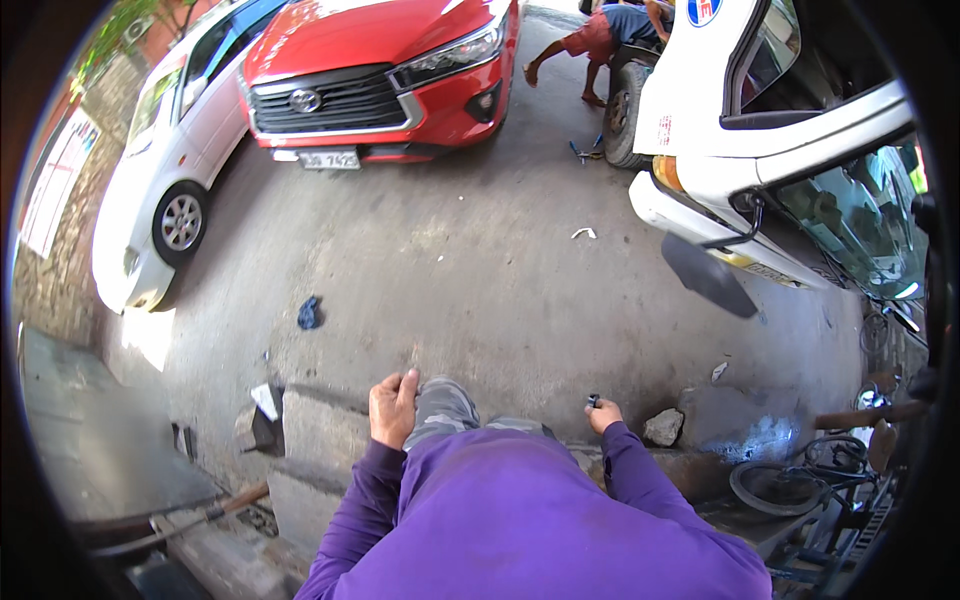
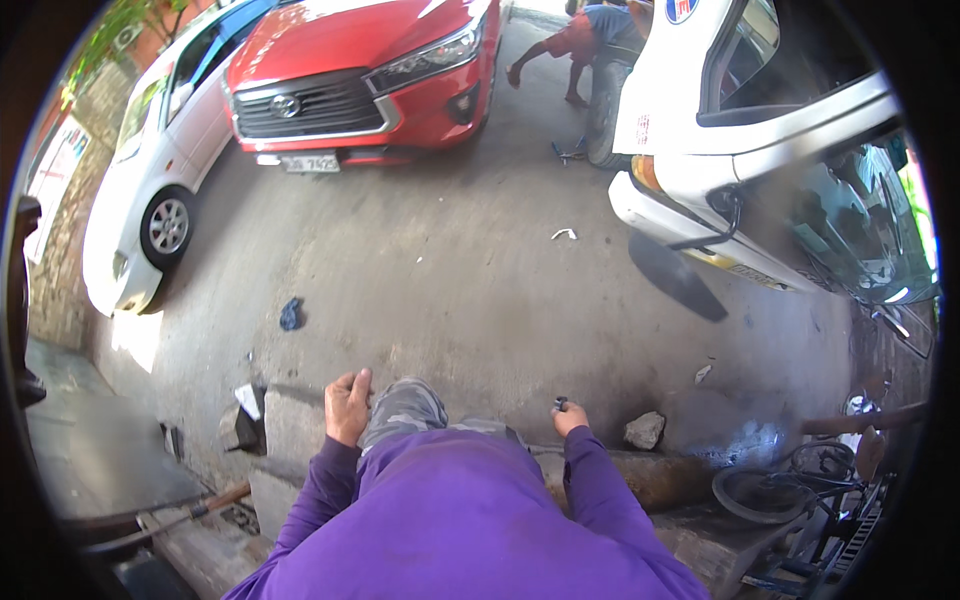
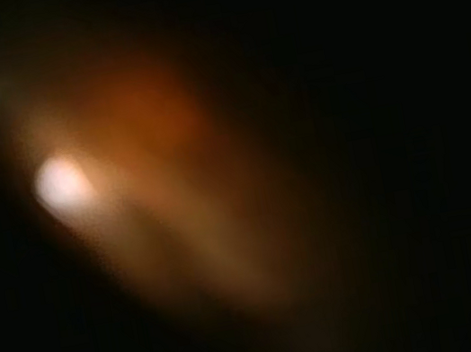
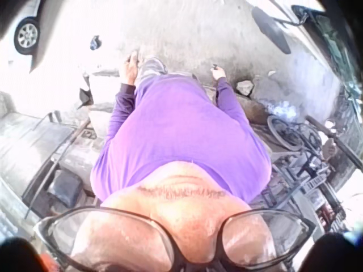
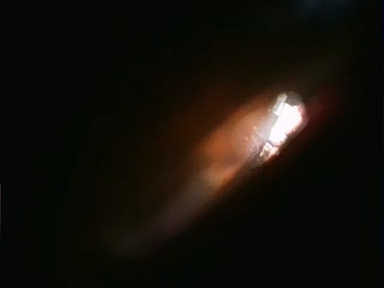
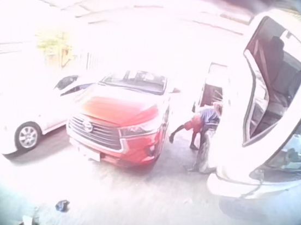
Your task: The person walks to a red car with its hood open and works on the engine bay wiring. They strip wire ends, connect wires to a component, and secure the connections with zip ties.
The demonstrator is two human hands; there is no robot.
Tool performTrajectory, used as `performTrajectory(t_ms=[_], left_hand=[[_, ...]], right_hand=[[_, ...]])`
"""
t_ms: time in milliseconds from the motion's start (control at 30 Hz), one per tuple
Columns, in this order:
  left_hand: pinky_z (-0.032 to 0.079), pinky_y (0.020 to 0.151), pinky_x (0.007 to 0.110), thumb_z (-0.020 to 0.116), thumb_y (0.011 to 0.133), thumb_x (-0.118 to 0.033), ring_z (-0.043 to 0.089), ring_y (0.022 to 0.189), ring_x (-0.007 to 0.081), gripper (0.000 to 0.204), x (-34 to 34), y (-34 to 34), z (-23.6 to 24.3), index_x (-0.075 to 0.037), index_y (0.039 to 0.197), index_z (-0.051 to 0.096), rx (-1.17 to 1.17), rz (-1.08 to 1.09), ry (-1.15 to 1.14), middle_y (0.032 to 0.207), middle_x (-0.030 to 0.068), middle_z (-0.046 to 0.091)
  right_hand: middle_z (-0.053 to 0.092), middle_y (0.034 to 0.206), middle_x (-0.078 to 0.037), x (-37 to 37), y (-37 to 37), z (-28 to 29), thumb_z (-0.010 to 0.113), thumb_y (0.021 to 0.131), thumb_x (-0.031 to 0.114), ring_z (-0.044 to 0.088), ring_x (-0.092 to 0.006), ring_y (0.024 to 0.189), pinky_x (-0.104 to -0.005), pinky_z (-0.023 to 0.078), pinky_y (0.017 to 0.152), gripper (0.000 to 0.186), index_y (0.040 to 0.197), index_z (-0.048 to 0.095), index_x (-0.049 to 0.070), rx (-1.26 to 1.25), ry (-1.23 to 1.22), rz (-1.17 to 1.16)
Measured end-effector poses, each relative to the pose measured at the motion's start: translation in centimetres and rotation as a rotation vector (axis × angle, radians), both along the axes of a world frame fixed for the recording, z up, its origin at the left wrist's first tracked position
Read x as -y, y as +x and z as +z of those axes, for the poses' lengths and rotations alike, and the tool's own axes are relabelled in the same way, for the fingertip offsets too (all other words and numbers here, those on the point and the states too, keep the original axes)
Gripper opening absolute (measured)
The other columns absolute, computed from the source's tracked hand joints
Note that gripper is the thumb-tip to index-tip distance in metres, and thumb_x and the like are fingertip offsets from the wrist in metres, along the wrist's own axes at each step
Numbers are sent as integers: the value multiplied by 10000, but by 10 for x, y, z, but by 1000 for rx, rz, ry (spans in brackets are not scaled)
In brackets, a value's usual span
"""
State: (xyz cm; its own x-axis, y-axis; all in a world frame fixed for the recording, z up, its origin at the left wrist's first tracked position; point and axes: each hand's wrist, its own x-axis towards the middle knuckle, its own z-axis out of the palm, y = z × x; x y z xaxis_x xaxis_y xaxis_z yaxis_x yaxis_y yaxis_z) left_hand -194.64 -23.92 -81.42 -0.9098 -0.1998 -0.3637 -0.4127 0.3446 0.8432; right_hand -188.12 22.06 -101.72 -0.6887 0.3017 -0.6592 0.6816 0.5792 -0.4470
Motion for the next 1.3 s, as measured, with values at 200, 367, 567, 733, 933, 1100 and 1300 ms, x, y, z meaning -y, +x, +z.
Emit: performTrajectory(t_ms=[200, 367, 567, 733, 933, 1100, 1300], left_hand=[[511, 608, 284, 726, 915, -138, 634, 637, 126, 299, -7, -188, -79, 37, 1155, 698, -334, -74, -77, 694, 47, 656], [497, 586, 294, 717, 950, -218, 608, 605, 118, 259, -54, -405, -95, 41, 937, 735, 22, -118, -6, 647, 46, 633], [511, 699, 309, 698, 966, -221, 641, 748, 153, 335, -94, -622, -99, 34, 756, 639, -418, -477, -189, 916, 113, 683], [532, 735, 276, 724, 892, -75, 664, 866, 153, 153, -197, -770, -114, 46, 981, 696, -286, -408, 226, 1171, 122, 671], [466, 560, 265, 674, 988, -201, 569, 610, 84, 248, -263, -902, -105, 16, 868, 678, -55, -435, 123, 685, 21, 621], [445, 593, 315, 586, 1043, -445, 551, 620, 107, 565, -322, -1038, -148, 20, 724, 625, -79, -503, 122, 634, 35, 578], [501, 722, 322, 672, 984, -379, 628, 761, 150, 448, -385, -1212, -174, 38, 821, 689, 28, -676, 109, 757, 80, 678]], right_hand=[[740, 1119, -237, 17, -185, -53, 699, 902, 226, 715, -338, 1050, -402, 528, 925, 394, 1196, 691, -37, -118, 17, -118], [711, 1197, -254, -6, -300, -128, 705, 888, 243, 681, -367, 1151, -408, 509, 997, 423, 1194, 690, -48, -40, -26, -279], [705, 819, -130, -17, -411, -115, 669, 933, 180, 655, -197, 594, -356, 509, 525, 300, 1155, 679, -22, 6, -222, -548], [696, 884, -157, -132, -533, -187, 691, 891, 265, 665, -254, 775, -370, 511, 696, 360, 1122, 706, -10, 130, 23, -395], [716, 1133, -263, -173, -790, -79, 692, 863, 337, 678, -403, 1109, -440, 513, 983, 438, 1156, 724, 14, 2, -72, -285], [689, 1216, -266, -258, -959, -76, 685, 883, 403, 653, -410, 1162, -435, 496, 1019, 533, 1194, 693, -29, -295, 175, -208], [712, 1159, -257, -286, -1063, -63, 721, 886, 335, 677, -393, 1119, -420, 510, 985, 475, 1185, 693, -33, -282, 84, -359]])
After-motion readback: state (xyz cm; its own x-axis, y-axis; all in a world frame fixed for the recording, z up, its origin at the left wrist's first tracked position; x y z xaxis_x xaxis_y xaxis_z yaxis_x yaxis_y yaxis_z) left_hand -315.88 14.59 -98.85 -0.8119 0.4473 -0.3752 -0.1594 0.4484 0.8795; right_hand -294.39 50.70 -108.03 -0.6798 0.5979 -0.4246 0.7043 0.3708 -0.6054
